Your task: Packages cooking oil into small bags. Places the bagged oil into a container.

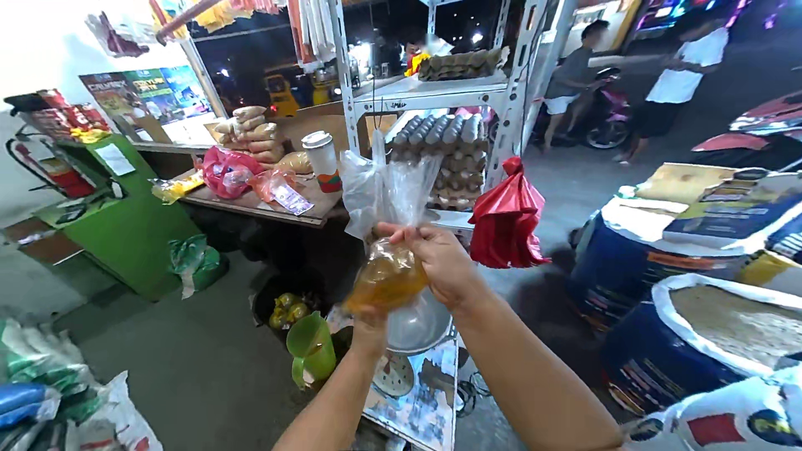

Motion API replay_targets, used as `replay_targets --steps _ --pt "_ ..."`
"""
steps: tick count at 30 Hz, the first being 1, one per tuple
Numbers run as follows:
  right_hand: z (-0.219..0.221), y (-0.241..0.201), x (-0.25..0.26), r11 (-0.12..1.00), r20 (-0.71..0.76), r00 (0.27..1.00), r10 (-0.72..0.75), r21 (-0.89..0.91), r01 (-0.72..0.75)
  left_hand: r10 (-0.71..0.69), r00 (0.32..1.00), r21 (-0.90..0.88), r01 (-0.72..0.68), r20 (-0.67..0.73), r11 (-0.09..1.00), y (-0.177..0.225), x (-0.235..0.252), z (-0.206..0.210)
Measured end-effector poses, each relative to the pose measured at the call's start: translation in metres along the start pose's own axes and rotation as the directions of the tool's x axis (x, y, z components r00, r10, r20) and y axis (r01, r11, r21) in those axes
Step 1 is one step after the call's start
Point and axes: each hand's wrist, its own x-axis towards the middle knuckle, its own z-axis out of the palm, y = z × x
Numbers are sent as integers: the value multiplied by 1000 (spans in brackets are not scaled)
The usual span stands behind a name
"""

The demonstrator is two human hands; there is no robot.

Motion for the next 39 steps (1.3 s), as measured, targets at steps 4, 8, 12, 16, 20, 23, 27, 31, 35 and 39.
replay_targets --steps 4,8,12,16,20,23,27,31,35,39 --pt "10 4 -10 999 65 997 42 25 -44 -594 780 -189 564 -197 804 28 -18 12" --pt "35 8 -28 997 -59 996 66 43 -63 15 998 409 11 -60 913 14 -46 -18" --pt "50 9 -42 989 8 991 136 51 -136 -55 990 34 60 -133 998 33 -48 -36" --pt "67 21 -57 975 118 973 197 78 -207 -418 861 241 488 -291 839 80 -53 -51" --pt "81 36 -81 970 196 951 241 -27 -241 433 857 661 -499 279 560 88 -71 -105" --pt "92 45 -107 958 236 928 287 -95 -272 362 502 492 -861 785 128 130 -56 -115" --pt "108 44 -143 915 240 885 398 -170 -365 -91 362 364 -931 928 0 164 -39 -108" --pt "114 51 -173 879 220 859 462 -244 -411 -135 291 273 -952 947 -138 176 -52 -97" --pt "112 51 -200 850 143 867 477 -326 -413 -310 493 529 -847 813 40 189 -76 -84" --pt "103 58 -220 858 123 887 446 -342 -384 -744 305 740 152 595 655 200 -70 -82"
